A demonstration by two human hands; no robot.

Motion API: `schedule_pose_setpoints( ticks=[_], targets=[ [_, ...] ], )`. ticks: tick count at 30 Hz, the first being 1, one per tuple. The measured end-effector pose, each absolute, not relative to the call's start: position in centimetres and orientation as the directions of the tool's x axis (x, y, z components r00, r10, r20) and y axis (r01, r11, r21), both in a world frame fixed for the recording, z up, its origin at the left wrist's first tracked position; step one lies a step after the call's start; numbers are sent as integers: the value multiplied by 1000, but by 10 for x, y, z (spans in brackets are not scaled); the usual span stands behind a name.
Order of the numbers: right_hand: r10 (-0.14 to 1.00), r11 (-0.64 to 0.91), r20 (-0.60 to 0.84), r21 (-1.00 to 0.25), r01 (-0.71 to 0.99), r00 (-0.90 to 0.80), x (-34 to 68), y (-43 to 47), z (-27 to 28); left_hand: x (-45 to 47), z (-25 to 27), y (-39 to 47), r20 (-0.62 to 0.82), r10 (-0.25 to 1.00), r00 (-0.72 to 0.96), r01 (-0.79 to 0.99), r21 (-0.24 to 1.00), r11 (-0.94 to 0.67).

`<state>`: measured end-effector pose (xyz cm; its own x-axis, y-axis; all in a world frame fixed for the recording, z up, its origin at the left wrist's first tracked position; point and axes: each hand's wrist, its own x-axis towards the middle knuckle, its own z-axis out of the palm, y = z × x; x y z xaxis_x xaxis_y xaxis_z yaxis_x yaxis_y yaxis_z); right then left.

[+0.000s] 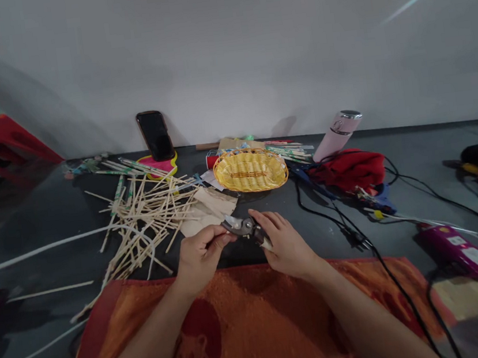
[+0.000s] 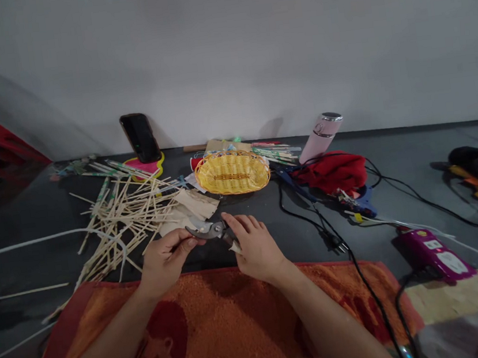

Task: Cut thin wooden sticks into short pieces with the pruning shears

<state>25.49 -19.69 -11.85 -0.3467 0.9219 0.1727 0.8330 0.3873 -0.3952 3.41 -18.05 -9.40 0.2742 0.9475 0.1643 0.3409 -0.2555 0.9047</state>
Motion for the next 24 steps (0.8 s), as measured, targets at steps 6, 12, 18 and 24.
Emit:
schedule_pose_setpoints(
  ticks=[6,12,18,24],
  targets=[
    [922,387,175,-397,832,-345,254,-199,-116,31,-90,-181,159,939,306,337,904,-262],
    [927,375,173,-394,839,-333,253,-201,-113,33,-88,-182,151,949,276,296,926,-233],
    [913,407,162,-379,831,-374,258,-196,-113,30,-88,-181,102,933,345,311,926,-216],
    [908,419,153,-385,822,-391,259,-195,-113,26,-93,-178,39,912,408,274,948,-163]
  ],
)
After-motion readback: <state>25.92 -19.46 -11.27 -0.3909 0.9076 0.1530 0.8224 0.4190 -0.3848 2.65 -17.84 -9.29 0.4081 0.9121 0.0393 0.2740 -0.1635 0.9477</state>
